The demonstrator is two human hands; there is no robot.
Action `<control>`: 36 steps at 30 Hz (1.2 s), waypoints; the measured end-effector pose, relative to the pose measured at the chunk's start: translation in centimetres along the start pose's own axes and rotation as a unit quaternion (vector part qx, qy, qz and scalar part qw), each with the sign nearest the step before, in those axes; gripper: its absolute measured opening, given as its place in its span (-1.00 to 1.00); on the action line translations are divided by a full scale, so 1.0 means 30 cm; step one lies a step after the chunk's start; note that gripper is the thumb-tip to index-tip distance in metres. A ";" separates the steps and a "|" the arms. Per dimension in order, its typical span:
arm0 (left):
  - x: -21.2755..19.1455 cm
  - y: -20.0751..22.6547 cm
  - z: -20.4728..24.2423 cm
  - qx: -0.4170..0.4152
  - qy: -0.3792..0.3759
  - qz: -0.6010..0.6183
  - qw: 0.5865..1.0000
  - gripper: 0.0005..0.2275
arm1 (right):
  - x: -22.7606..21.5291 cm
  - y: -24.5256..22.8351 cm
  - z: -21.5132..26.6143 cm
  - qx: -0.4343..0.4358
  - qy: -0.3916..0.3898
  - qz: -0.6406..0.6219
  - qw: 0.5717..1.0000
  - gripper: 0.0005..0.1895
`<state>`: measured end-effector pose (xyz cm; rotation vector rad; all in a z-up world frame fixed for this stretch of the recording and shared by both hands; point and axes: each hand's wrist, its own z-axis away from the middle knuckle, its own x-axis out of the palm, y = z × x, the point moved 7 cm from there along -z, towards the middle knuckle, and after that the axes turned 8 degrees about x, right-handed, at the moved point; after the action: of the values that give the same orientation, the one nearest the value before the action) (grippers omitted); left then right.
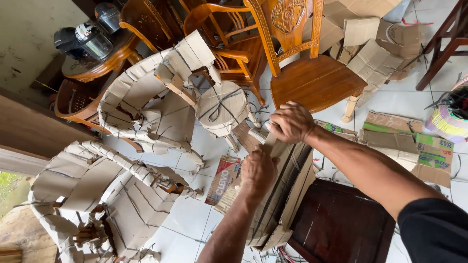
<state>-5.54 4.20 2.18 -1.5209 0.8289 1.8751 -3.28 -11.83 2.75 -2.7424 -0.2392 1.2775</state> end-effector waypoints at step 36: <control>0.061 -0.184 0.398 -0.114 0.106 0.053 0.986 -0.56 | -0.064 -0.148 0.024 -0.024 0.048 -0.042 0.998 -0.50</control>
<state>-9.10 16.99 1.67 -1.8757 0.8246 1.9630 -5.48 -7.81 4.45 -2.7908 -0.3762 1.1317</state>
